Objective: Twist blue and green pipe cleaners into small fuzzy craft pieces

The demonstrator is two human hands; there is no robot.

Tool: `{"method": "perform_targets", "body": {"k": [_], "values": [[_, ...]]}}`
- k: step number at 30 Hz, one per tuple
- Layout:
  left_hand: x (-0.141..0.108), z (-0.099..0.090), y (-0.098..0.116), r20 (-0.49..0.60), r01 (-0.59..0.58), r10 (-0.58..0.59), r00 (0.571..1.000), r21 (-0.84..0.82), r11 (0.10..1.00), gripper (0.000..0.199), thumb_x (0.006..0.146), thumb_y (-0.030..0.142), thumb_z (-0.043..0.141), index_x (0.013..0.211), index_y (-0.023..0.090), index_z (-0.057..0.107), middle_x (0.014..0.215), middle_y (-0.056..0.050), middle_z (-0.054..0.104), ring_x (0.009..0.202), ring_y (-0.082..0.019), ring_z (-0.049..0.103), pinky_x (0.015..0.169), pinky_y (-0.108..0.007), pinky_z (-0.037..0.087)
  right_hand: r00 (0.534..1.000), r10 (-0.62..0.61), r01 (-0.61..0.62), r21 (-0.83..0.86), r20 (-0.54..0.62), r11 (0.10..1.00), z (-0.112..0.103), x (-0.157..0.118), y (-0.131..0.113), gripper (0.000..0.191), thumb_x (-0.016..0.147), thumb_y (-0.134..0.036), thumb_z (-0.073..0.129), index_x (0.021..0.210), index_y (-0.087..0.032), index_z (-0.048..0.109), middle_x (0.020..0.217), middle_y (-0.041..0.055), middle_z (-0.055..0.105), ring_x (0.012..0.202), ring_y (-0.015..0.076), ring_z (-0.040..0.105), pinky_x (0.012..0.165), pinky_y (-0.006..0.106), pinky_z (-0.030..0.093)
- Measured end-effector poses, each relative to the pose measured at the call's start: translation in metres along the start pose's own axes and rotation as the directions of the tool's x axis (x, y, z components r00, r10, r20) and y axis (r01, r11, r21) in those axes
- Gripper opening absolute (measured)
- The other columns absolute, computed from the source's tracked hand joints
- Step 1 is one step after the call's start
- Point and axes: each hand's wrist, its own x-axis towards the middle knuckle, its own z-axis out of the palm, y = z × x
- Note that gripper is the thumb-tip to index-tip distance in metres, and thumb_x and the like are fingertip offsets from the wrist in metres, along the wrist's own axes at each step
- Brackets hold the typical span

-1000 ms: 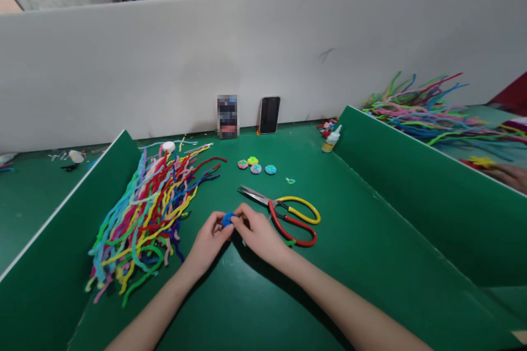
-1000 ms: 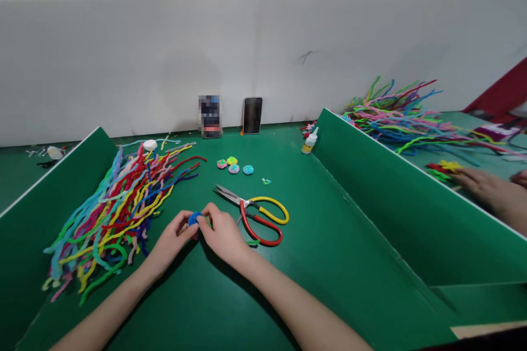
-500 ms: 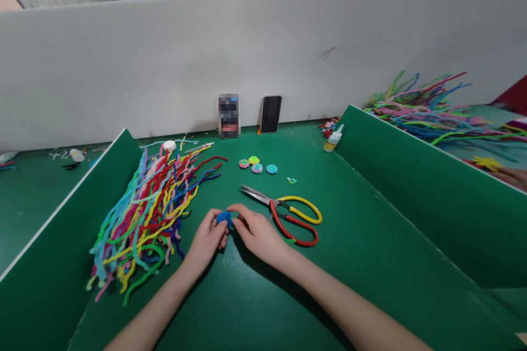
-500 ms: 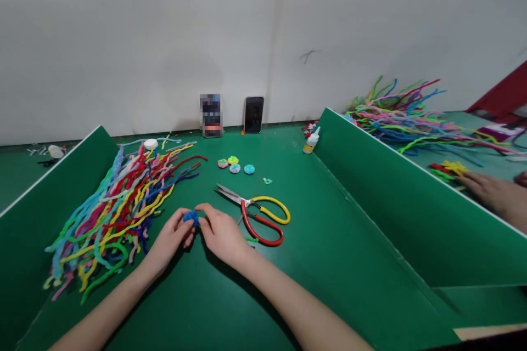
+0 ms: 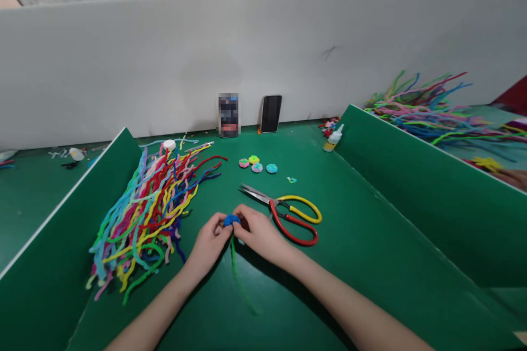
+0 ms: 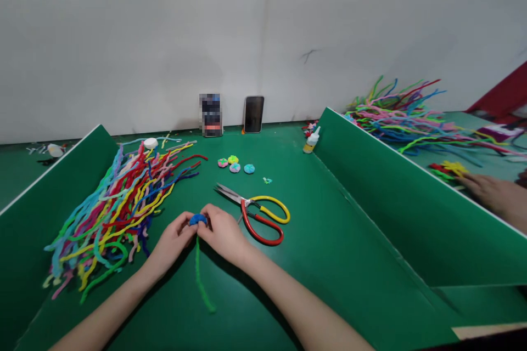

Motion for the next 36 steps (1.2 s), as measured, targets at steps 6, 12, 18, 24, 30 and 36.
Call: {"method": "perform_targets", "body": {"k": [6,12,18,24,30,36], "values": [[0.0,-0.005,-0.004,0.083,-0.048,0.042,0.996,0.077,0.996,0.01,0.064,0.027,0.046,0.063,0.017,0.046,0.048,0.009,0.034,0.044,-0.007,0.027,0.043,-0.019,0.02,0.98,0.068,-0.136,0.38,0.186,0.915,-0.001,0.002,-0.001,0.008,0.065,-0.01,0.039,0.065,-0.017,0.042,0.053,-0.0066,0.042,0.051,0.0078,0.043,0.051,0.019,0.033],[0.003,-0.011,-0.001,0.14,0.01,-0.017,0.99,0.049,0.999,0.015,0.063,0.031,0.047,0.06,0.018,0.042,0.044,0.01,0.032,0.04,-0.006,0.026,0.041,-0.019,0.019,0.945,0.09,-0.296,0.705,0.315,0.644,0.0,0.005,0.004,0.003,0.063,-0.017,0.041,0.065,-0.017,0.044,0.057,-0.0063,0.047,0.048,0.0052,0.047,0.054,0.02,0.037],[0.003,-0.011,-0.002,0.113,-0.007,0.015,0.993,-0.071,0.997,0.028,0.068,0.044,0.047,0.065,0.016,0.044,0.05,0.007,0.041,0.046,-0.007,0.035,0.046,-0.019,0.027,0.945,0.082,-0.309,0.782,0.317,0.542,0.003,0.007,0.01,0.008,0.061,-0.022,0.045,0.066,-0.016,0.045,0.053,-0.0062,0.047,0.048,0.0059,0.047,0.054,0.021,0.039],[0.003,-0.009,0.0,0.02,0.007,-0.005,1.0,-0.086,0.996,0.033,0.066,0.047,0.049,0.054,0.017,0.04,0.042,0.009,0.035,0.04,-0.006,0.031,0.043,-0.019,0.024,0.939,0.092,-0.326,0.779,0.33,0.535,0.003,0.006,0.009,0.009,0.06,-0.022,0.048,0.065,-0.016,0.044,0.059,-0.0041,0.051,0.05,0.0052,0.048,0.055,0.02,0.039],[0.006,-0.008,-0.002,-0.097,-0.012,-0.013,0.995,-0.25,0.968,0.03,0.062,0.045,0.054,0.062,0.016,0.046,0.047,0.009,0.038,0.038,-0.004,0.033,0.04,-0.018,0.023,0.945,0.112,-0.323,0.811,0.309,0.488,0.004,0.008,0.013,0.01,0.062,-0.024,0.049,0.067,-0.016,0.045,0.054,-0.0062,0.049,0.047,0.0053,0.048,0.054,0.021,0.039],[0.008,-0.007,-0.001,-0.142,-0.014,-0.029,0.989,-0.291,0.957,0.04,0.053,0.044,0.061,0.078,0.017,0.047,0.061,0.005,0.051,0.054,-0.009,0.048,0.052,-0.022,0.039,0.947,0.114,-0.319,0.828,0.301,0.461,0.004,0.008,0.012,0.016,0.063,-0.028,0.054,0.069,-0.016,0.045,0.054,-0.0062,0.051,0.047,0.005,0.048,0.053,0.02,0.039]]}}
